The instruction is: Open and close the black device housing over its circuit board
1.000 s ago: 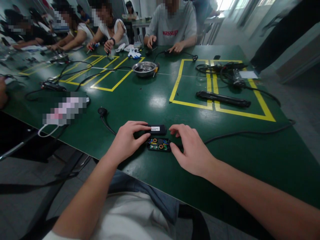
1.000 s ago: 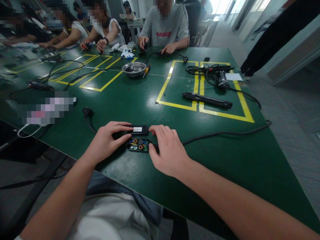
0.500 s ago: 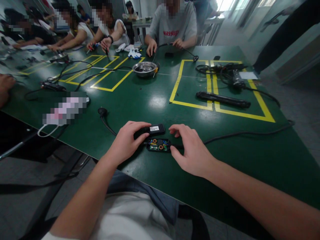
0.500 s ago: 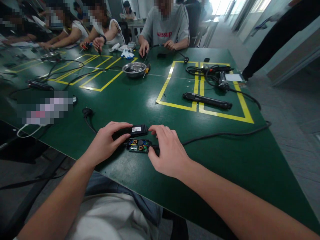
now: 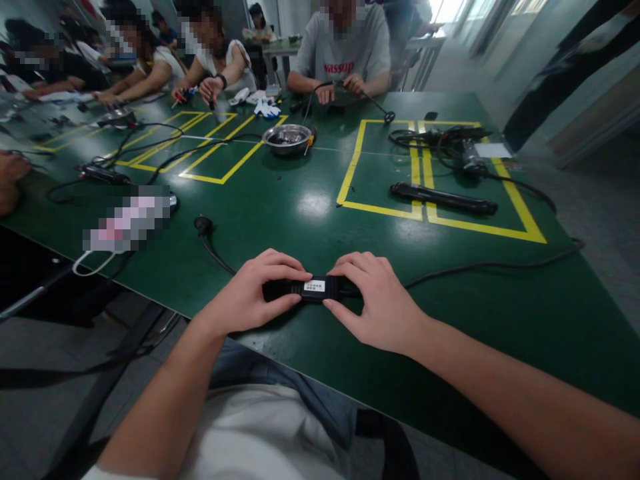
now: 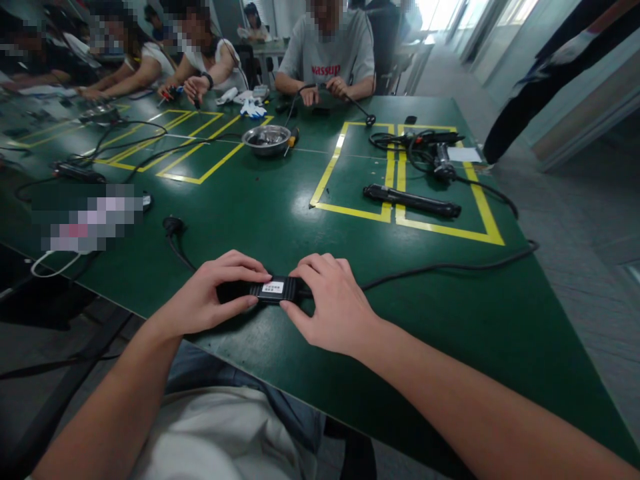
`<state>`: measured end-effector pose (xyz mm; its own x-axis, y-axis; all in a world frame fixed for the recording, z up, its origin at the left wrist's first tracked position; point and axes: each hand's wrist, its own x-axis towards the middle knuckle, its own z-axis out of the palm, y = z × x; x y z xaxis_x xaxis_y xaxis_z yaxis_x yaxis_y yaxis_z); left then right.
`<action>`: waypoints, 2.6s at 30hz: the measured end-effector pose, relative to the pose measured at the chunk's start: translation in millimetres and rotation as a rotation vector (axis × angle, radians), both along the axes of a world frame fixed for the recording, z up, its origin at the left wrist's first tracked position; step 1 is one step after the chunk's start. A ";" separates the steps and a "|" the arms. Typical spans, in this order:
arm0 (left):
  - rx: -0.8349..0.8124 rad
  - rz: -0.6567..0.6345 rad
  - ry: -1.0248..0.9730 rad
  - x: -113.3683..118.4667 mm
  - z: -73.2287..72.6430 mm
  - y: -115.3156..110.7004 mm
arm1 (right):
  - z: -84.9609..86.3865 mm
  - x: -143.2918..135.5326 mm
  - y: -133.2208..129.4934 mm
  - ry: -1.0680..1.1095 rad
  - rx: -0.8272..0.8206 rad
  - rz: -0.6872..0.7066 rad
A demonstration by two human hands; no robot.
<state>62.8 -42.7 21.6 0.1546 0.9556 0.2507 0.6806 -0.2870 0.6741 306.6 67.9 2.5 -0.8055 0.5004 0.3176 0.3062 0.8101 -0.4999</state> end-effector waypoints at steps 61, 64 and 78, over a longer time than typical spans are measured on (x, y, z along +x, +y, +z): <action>0.078 0.206 0.189 -3.0 -10.6 8.4 | -6.4 -1.9 1.5 0.030 0.047 -0.026; 0.020 0.239 0.168 -4.6 -15.2 13.5 | -6.2 -1.6 1.6 0.040 0.023 -0.026; 0.103 0.017 0.017 -0.2 -1.7 -0.8 | 0.2 3.0 1.5 0.069 -0.047 0.040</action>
